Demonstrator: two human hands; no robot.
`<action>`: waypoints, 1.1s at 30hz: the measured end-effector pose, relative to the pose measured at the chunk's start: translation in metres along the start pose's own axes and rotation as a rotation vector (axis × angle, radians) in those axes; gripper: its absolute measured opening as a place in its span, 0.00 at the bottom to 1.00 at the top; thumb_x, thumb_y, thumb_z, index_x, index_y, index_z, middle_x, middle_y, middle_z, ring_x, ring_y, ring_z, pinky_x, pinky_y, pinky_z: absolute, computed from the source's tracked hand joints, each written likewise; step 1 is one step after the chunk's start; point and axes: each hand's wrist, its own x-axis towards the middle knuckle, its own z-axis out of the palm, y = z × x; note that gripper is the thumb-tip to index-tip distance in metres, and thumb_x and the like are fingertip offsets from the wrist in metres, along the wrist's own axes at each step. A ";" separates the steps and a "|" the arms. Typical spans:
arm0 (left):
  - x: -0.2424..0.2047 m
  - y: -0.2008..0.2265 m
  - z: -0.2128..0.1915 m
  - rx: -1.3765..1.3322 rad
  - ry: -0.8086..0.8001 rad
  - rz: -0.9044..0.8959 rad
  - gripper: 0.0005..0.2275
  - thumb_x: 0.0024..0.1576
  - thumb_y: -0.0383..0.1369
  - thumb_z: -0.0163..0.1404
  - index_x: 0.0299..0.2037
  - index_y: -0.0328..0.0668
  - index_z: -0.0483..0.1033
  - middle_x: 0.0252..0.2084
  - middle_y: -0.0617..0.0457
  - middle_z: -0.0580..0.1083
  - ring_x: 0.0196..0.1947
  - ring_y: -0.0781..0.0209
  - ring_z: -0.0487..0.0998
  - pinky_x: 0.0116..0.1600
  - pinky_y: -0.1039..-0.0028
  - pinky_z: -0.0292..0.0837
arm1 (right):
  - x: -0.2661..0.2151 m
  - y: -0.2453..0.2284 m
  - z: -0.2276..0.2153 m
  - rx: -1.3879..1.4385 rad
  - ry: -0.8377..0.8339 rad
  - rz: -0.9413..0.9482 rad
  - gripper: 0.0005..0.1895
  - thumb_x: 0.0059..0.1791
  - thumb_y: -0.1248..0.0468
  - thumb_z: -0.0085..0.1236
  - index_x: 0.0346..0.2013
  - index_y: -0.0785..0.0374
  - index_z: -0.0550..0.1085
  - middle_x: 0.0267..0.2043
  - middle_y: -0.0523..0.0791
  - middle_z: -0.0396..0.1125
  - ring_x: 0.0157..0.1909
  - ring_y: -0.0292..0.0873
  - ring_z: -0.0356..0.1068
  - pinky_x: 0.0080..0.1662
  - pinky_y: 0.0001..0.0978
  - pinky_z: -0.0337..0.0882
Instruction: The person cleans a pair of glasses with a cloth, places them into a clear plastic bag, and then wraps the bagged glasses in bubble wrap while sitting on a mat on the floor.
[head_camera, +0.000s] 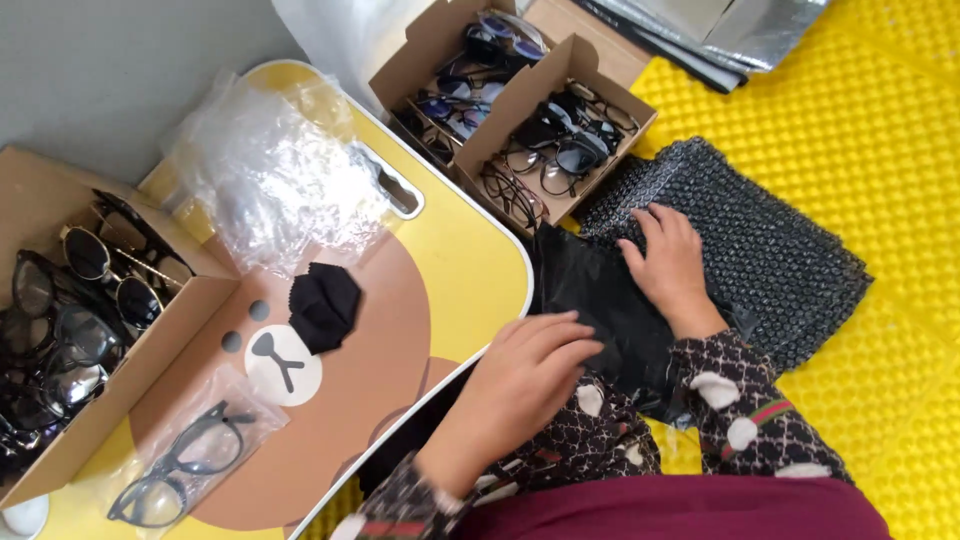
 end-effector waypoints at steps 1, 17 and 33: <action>0.005 -0.009 0.021 -0.002 -0.011 -0.011 0.10 0.60 0.21 0.52 0.51 0.36 0.75 0.53 0.45 0.76 0.60 0.43 0.75 0.60 0.56 0.69 | -0.006 0.012 0.015 0.009 -0.012 0.005 0.27 0.53 0.52 0.56 0.63 0.62 0.71 0.65 0.54 0.64 0.66 0.58 0.60 0.62 0.55 0.61; 0.024 -0.024 0.052 -0.308 -0.300 -0.386 0.15 0.59 0.30 0.50 0.56 0.39 0.72 0.57 0.45 0.74 0.58 0.47 0.75 0.61 0.57 0.67 | 0.005 0.054 0.004 0.590 0.156 0.169 0.01 0.53 0.69 0.61 0.39 0.63 0.78 0.50 0.49 0.74 0.54 0.46 0.72 0.57 0.38 0.69; -0.008 0.004 0.058 -0.353 -0.311 -0.365 0.18 0.56 0.34 0.49 0.57 0.45 0.73 0.58 0.46 0.75 0.61 0.50 0.75 0.64 0.64 0.68 | 0.047 0.102 0.009 -0.232 -0.130 0.156 0.40 0.43 0.43 0.66 0.66 0.56 0.75 0.55 0.58 0.73 0.58 0.61 0.70 0.50 0.59 0.66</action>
